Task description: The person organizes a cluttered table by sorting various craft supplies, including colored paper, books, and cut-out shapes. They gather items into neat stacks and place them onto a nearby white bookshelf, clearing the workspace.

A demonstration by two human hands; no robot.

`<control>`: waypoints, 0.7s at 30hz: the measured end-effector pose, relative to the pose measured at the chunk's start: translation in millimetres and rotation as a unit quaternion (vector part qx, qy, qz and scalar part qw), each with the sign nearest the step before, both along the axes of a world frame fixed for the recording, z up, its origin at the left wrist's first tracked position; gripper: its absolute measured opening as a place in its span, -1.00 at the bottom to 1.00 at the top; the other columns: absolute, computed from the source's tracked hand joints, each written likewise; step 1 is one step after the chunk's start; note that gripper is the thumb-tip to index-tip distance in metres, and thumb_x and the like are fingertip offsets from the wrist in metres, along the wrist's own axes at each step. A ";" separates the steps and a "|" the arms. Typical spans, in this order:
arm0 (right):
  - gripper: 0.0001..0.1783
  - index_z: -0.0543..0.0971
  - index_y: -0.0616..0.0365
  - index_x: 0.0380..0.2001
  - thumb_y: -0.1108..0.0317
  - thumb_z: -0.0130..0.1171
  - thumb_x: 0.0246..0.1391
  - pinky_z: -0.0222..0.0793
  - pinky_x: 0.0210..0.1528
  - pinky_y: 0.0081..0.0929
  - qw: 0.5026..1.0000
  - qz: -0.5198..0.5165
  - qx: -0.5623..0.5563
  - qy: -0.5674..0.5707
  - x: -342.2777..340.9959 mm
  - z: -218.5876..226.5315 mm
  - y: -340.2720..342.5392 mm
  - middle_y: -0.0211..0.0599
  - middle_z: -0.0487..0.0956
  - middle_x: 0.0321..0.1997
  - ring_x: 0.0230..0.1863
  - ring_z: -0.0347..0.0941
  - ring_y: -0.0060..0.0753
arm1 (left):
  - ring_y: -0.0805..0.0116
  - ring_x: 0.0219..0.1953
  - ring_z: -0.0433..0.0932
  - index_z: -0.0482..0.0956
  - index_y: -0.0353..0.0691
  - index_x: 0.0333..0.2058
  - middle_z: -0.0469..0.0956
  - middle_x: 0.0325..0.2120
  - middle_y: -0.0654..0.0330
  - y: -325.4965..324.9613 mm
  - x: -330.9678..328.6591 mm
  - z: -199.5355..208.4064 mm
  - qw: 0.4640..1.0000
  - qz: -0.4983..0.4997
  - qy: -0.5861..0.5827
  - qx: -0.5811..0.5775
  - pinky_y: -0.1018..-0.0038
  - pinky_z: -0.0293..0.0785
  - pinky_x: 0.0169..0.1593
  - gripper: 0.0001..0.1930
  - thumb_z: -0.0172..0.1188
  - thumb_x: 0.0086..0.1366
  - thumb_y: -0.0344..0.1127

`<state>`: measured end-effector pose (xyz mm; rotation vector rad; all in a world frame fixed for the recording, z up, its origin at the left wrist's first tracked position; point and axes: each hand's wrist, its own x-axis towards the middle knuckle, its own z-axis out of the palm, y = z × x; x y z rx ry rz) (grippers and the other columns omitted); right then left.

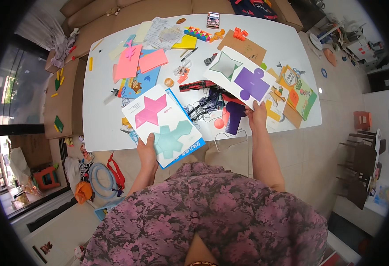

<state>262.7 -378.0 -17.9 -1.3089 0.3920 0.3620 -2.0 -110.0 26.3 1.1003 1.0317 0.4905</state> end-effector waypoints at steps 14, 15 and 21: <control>-0.81 0.34 0.06 -0.12 0.32 -0.13 0.20 0.40 -0.56 -0.67 0.997 0.070 -0.024 -0.027 -35.0 7.1 65.8 -0.38 0.49 -0.35 -0.51 0.44 -0.56 | 0.39 -0.20 0.43 0.34 -0.40 -0.06 0.46 -0.18 0.11 50.1 -69.0 -21.8 0.998 0.067 -0.007 -0.018 0.48 0.36 -0.13 -0.70 0.03 0.25 -0.40; -0.80 0.34 0.08 -0.12 0.32 -0.14 0.20 0.38 -0.56 -0.67 0.999 0.042 -0.010 -0.013 -35.5 4.4 66.7 -0.36 0.49 -0.36 -0.52 0.43 -0.56 | 0.39 -0.20 0.43 0.34 -0.40 -0.07 0.46 -0.18 0.12 52.7 -73.6 -24.6 0.997 0.074 -0.009 -0.018 0.48 0.36 -0.13 -0.70 0.03 0.25 -0.40; -0.69 0.32 0.13 -0.15 0.16 -0.04 0.17 0.43 -0.50 -0.58 0.969 -0.090 0.134 0.189 -25.0 -63.5 47.9 -0.25 0.53 -0.43 -0.46 0.47 -0.42 | 0.40 -0.22 0.43 0.35 -0.42 -0.08 0.46 -0.20 0.12 64.3 -87.6 -22.1 0.994 0.105 -0.035 0.004 0.47 0.36 -0.14 -0.71 0.02 0.26 -0.39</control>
